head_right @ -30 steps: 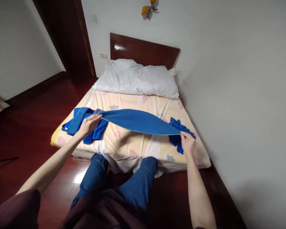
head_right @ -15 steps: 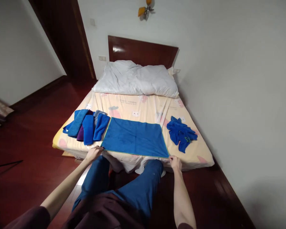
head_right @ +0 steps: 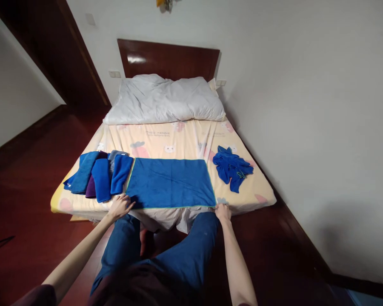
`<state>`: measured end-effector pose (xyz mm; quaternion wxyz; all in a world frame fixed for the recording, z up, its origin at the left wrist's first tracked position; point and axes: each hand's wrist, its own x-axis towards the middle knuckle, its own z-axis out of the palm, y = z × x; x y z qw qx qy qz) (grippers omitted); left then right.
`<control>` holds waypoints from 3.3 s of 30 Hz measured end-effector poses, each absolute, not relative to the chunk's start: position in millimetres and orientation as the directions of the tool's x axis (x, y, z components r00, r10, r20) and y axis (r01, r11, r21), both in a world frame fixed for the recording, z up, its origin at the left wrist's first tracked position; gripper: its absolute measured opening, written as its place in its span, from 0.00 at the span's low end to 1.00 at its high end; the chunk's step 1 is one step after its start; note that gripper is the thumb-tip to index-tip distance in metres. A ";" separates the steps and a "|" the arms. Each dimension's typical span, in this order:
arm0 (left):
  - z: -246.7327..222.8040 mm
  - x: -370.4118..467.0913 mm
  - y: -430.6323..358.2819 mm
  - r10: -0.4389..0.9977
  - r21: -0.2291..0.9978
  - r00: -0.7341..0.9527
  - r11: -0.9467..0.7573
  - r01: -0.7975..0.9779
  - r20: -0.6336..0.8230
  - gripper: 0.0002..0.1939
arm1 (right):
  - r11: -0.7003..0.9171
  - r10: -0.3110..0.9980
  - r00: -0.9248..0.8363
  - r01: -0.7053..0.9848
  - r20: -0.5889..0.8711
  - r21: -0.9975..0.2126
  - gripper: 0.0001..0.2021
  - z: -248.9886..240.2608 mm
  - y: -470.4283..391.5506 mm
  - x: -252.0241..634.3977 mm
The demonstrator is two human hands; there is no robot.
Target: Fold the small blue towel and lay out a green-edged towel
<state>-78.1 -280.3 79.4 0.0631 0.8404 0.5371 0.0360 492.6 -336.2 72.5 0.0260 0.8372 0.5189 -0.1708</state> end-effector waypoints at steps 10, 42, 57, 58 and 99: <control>22.6 4.9 -230.1 0.966 0.300 0.183 -0.231 0.925 0.180 0.27 | -0.061 0.994 0.081 0.968 0.074 -0.243 0.24 91.1 -276.8 398.8; -18.4 7.4 -224.9 0.938 0.360 0.146 -0.260 0.896 0.314 0.39 | -0.299 0.951 0.289 0.949 -0.108 -0.096 0.34 -1.4 -20.3 451.0; -17.7 12.1 -225.9 0.941 0.408 0.125 -0.253 0.877 0.315 0.39 | 0.125 0.986 -0.094 0.963 0.137 -0.239 0.33 43.0 -89.7 294.8; -17.1 12.9 -225.8 0.940 0.410 0.121 -0.252 0.876 0.318 0.38 | 0.186 0.978 -0.152 0.942 0.141 -0.279 0.33 39.5 -104.5 270.5; -14.5 17.1 -226.0 0.936 0.447 0.093 -0.247 0.860 0.339 0.38 | -0.060 0.994 0.080 0.971 0.077 -0.231 0.32 48.1 -191.5 370.4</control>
